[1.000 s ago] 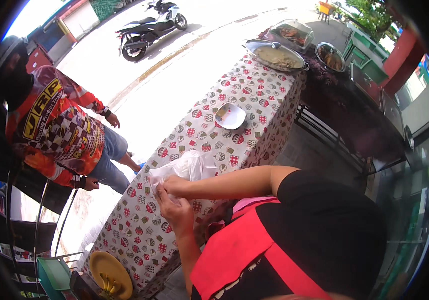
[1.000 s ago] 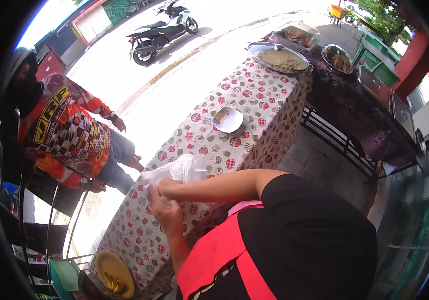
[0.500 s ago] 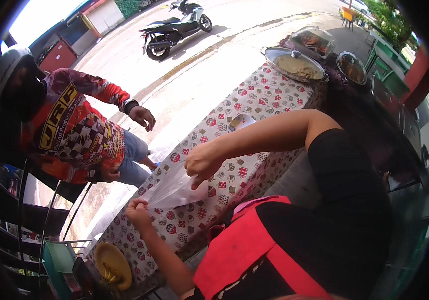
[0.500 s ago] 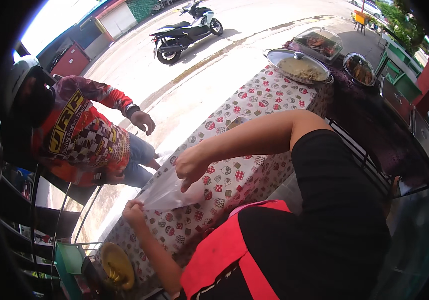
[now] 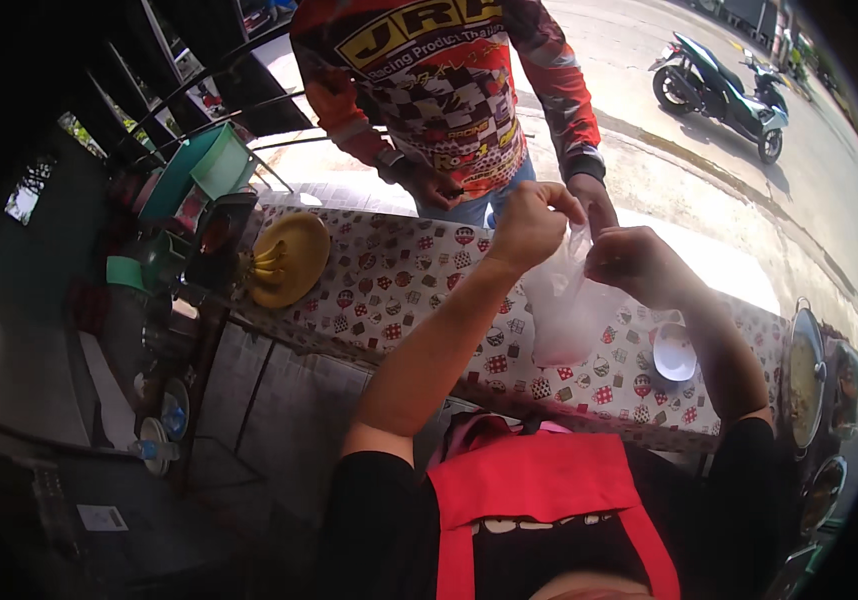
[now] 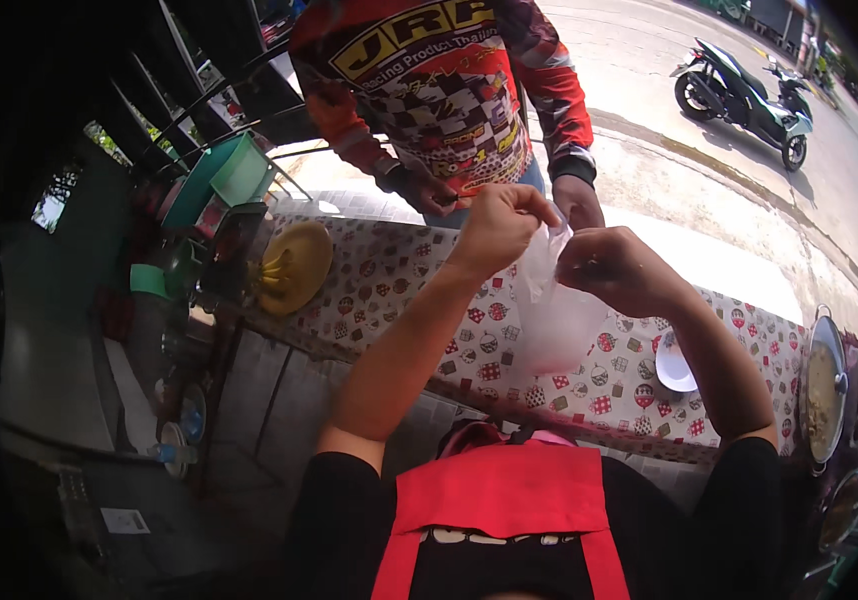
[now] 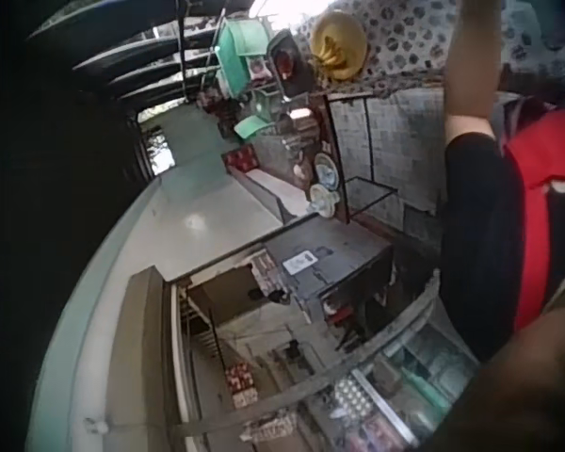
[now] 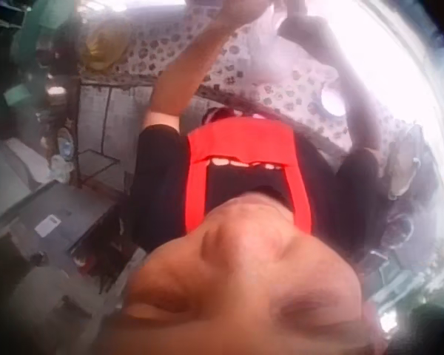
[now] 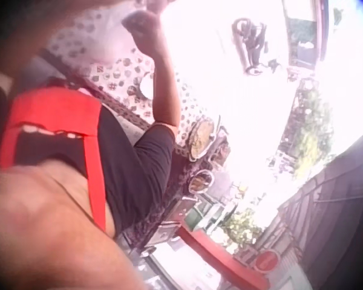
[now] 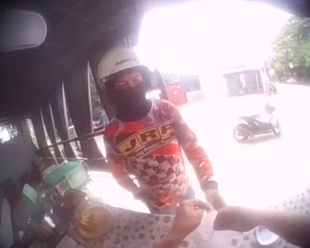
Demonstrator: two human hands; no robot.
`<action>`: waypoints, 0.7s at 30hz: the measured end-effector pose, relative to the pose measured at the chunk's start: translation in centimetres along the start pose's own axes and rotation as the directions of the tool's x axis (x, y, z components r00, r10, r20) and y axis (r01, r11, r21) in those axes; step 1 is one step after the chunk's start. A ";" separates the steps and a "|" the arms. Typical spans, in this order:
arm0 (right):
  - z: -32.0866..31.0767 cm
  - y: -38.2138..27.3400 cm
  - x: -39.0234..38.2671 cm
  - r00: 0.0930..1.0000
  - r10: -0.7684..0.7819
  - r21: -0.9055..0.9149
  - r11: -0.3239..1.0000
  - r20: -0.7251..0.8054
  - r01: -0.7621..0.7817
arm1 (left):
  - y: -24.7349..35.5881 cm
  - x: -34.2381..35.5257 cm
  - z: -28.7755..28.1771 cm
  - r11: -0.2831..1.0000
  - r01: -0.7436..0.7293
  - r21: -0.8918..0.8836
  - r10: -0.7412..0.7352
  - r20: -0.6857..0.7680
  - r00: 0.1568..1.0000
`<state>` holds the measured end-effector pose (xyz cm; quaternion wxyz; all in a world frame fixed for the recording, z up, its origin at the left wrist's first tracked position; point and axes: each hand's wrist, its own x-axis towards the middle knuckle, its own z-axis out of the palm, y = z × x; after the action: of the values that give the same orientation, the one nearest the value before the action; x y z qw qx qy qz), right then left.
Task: The person uses a spoon to scoop stew into a plastic bag, ties the bag, and then uses a scoop to transfer rice from a large pot into another bag before handling currency.
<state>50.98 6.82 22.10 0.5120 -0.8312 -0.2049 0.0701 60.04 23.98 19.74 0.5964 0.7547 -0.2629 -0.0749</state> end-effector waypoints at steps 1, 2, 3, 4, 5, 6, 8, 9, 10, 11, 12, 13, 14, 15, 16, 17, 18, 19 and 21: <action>-0.5 -0.8 0.4 0.998 0.063 -0.078 0.995 0.007 -0.063 | 1.5 -0.3 0.6 0.996 0.028 0.084 -0.029 0.011 1.000; -0.8 -0.6 0.8 0.999 0.040 -0.079 0.996 -0.032 -0.043 | 1.8 -0.2 1.3 0.992 -0.055 0.110 0.053 0.021 0.998; -1.1 -1.4 1.1 0.997 0.067 -0.159 0.985 -0.047 -0.074 | 3.2 -0.4 1.6 0.987 0.000 0.159 -0.007 0.041 0.999; -0.9 -1.7 1.1 0.988 0.134 -0.126 0.982 -0.071 -0.142 | 2.0 -0.5 2.2 0.986 -0.061 0.155 0.067 -0.037 0.997; -1.3 -1.2 0.9 0.997 -0.019 -0.183 0.983 -0.081 0.004 | 3.3 -0.5 2.2 0.983 -0.042 0.181 0.041 0.009 0.999; -0.7 -2.8 1.0 0.988 0.107 -0.105 0.987 -0.110 -0.118 | 3.9 -1.8 1.6 0.984 -0.042 0.172 0.055 -0.070 0.996; -0.6 -2.7 1.6 0.964 0.174 -0.096 0.976 -0.203 -0.197 | 2.8 -2.7 1.7 0.975 -0.139 0.172 0.161 -0.119 0.980; -1.6 -0.8 1.6 0.976 0.090 -0.124 0.985 -0.199 -0.117 | 2.2 -1.7 2.5 0.879 -0.144 0.455 0.187 -0.050 0.981; -3.5 -1.3 0.5 0.973 0.061 -0.191 0.976 -0.224 -0.105 | 3.2 -0.1 4.3 0.779 -0.307 0.546 0.323 0.070 0.944; -3.8 -1.5 0.7 0.983 0.015 -0.234 0.970 -0.184 -0.059 | 2.2 1.4 5.6 0.689 -0.338 0.642 0.341 0.125 0.932; -3.7 -2.4 0.6 0.993 0.020 -0.289 0.956 -0.116 -0.053 | 2.7 1.4 5.1 0.618 -0.446 0.647 0.403 0.226 0.887; -2.7 -3.1 1.7 0.999 0.007 -0.326 0.945 -0.046 -0.021 | 1.2 2.2 4.9 0.661 -0.447 0.602 0.421 0.194 0.886; -2.4 -2.9 2.6 1.000 -0.001 -0.374 0.927 -0.021 -0.007 | 1.0 2.3 4.3 0.697 -0.465 0.545 0.446 0.178 0.877; -1.8 -2.8 3.7 1.000 -0.002 -0.420 0.907 -0.005 0.000 | 0.0 2.2 2.3 0.680 -0.462 0.570 0.489 0.116 0.864; -3.0 -2.8 3.3 0.998 0.017 -0.488 0.871 -0.068 -0.048 | 1.7 1.9 1.6 0.655 -0.524 0.544 0.568 0.103 0.817; -4.2 -1.8 3.6 0.993 0.031 -0.534 0.841 -0.114 -0.088 | 2.7 0.4 0.1 0.638 -0.555 0.534 0.615 0.080 0.784; -5.4 -0.3 4.6 0.988 0.030 -0.585 0.803 -0.149 -0.112 | 3.4 -1.8 -1.7 0.626 -0.573 0.528 0.651 0.050 0.757; -6.5 1.4 5.7 0.981 0.021 -0.643 0.753 -0.191 -0.141 | 3.4 -4.5 -4.1 0.655 -0.622 0.430 0.692 -0.010 0.722; -10.0 4.4 7.0 0.952 -0.110 -0.791 0.587 -0.285 -0.169 | 4.0 -11.1 -9.7 0.684 -0.674 0.279 0.724 -0.145 0.674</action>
<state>61.73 -0.26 23.59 0.1024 -0.9760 -0.1190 -0.1509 53.47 37.18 24.01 0.5266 0.6550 -0.4637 0.2804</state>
